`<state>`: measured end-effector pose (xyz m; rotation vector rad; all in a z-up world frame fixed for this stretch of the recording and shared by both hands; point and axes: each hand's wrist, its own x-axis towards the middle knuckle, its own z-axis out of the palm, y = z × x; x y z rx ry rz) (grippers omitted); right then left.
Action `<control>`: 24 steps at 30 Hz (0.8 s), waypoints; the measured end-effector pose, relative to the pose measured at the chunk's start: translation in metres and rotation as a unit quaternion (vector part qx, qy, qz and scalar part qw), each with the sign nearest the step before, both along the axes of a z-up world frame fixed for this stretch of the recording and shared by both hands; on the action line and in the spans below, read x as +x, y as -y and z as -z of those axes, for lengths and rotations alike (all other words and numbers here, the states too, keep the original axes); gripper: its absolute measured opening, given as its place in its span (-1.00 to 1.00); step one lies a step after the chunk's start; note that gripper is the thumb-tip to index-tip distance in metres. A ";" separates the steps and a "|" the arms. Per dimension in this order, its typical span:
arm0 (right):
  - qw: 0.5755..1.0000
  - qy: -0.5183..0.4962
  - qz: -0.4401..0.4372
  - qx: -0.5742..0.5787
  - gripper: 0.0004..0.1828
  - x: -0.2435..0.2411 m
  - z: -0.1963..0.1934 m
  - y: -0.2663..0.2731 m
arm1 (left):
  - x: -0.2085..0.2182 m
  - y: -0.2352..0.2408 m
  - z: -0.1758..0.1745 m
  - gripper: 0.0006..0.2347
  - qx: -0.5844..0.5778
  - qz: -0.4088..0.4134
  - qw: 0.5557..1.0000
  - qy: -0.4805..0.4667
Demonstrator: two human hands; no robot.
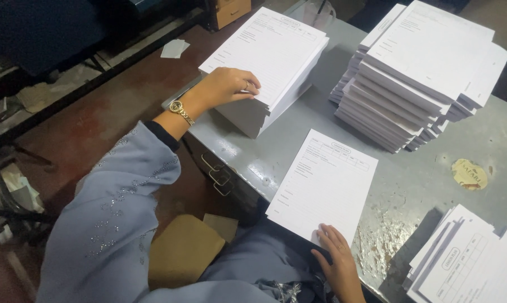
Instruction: Counting and stacking printed sheets of paper on a desk in a print shop.
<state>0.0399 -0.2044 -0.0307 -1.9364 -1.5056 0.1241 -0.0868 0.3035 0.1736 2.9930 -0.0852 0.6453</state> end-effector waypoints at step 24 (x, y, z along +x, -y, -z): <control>0.986 -0.013 0.166 0.000 -0.26 -0.001 0.008 0.022 | 0.004 -0.015 0.024 -0.73 0.156 -0.120 0.958 0.207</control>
